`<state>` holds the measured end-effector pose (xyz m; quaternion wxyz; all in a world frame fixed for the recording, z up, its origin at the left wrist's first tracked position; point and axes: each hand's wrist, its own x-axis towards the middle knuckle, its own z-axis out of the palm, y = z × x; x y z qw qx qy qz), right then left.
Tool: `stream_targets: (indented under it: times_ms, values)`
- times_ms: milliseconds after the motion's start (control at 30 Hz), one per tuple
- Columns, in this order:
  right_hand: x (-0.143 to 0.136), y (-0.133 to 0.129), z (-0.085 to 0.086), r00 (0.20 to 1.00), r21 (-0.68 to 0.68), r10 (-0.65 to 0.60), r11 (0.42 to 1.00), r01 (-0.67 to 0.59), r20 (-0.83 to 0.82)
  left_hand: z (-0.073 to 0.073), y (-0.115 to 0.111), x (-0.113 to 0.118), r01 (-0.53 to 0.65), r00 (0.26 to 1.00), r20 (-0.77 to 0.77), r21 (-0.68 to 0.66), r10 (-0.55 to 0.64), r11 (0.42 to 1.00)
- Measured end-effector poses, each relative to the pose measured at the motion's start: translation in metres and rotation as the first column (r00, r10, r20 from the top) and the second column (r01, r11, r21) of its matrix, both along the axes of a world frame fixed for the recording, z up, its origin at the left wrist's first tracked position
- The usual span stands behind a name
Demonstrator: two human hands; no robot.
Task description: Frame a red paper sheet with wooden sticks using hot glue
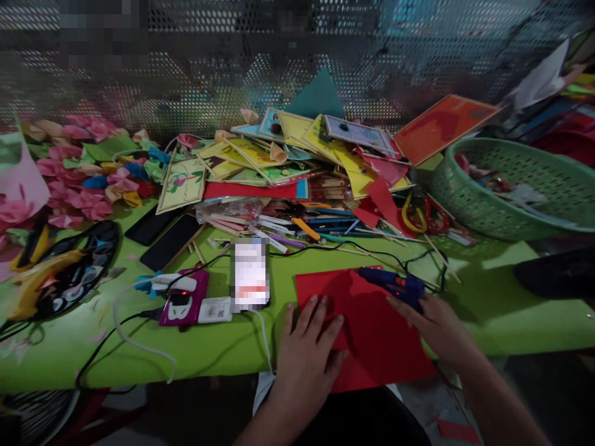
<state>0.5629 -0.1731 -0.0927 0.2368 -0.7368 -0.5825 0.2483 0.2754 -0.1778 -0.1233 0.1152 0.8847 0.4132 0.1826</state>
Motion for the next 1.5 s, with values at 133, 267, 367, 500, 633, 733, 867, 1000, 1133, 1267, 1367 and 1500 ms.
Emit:
stream_targets:
  times_ms: [133,267,367,500,633,733,867,1000,1133,1267,1367,1500]
  values:
    - [0.003,-0.003,-0.008,0.998,-0.044,-0.033,0.999,0.03,-0.054,0.006,-0.002,-0.004,0.001,0.999,-0.04,-0.028,-0.002,1.0]
    - [0.006,-0.004,-0.017,0.998,-0.079,0.008,0.997,-0.013,-0.065,0.009,-0.002,-0.004,0.001,1.0,-0.022,0.0,-0.001,1.0]
    - [0.006,-0.003,-0.019,0.997,-0.086,0.024,0.996,-0.029,-0.067,0.009,0.003,0.0,0.042,0.999,0.003,0.033,-0.042,0.999]
    - [0.001,0.0,-0.015,0.998,-0.055,0.032,0.998,-0.035,-0.057,0.005,0.013,0.007,0.112,0.993,0.023,0.014,-0.113,0.994]
    - [-0.007,0.003,-0.009,0.998,-0.034,0.043,0.998,-0.044,-0.036,0.0,0.017,0.01,0.12,0.992,0.046,-0.02,-0.119,0.993]
    - [-0.011,0.005,-0.007,0.998,-0.006,0.057,0.998,-0.057,-0.011,0.0,0.016,0.009,0.123,0.992,0.047,-0.052,-0.121,0.991]
    - [-0.009,0.005,-0.008,0.997,0.002,0.073,0.997,-0.073,0.033,0.0,0.016,0.009,0.118,0.992,0.046,-0.076,-0.115,0.99]
    - [-0.003,0.003,-0.007,0.997,-0.012,0.06,0.998,-0.06,0.055,0.0,0.016,0.009,0.115,0.993,0.045,-0.083,-0.112,0.99]
    - [-0.001,0.001,-0.008,0.997,-0.022,0.064,0.998,-0.063,0.043,0.0,0.017,0.01,0.111,0.993,0.047,-0.062,-0.108,0.992]
    - [-0.004,0.0,-0.008,0.998,-0.034,0.06,0.998,-0.059,0.028,0.001,0.017,0.01,0.103,0.994,0.046,-0.056,-0.1,0.993]
    - [-0.006,0.001,-0.006,0.998,-0.027,0.055,0.998,-0.055,0.019,0.002,0.017,0.01,0.103,0.994,0.042,-0.055,-0.1,0.993]
    - [-0.002,0.001,-0.003,0.999,-0.026,0.031,0.999,-0.03,0.041,0.003,0.017,0.01,0.103,0.994,0.047,-0.049,-0.101,0.993]
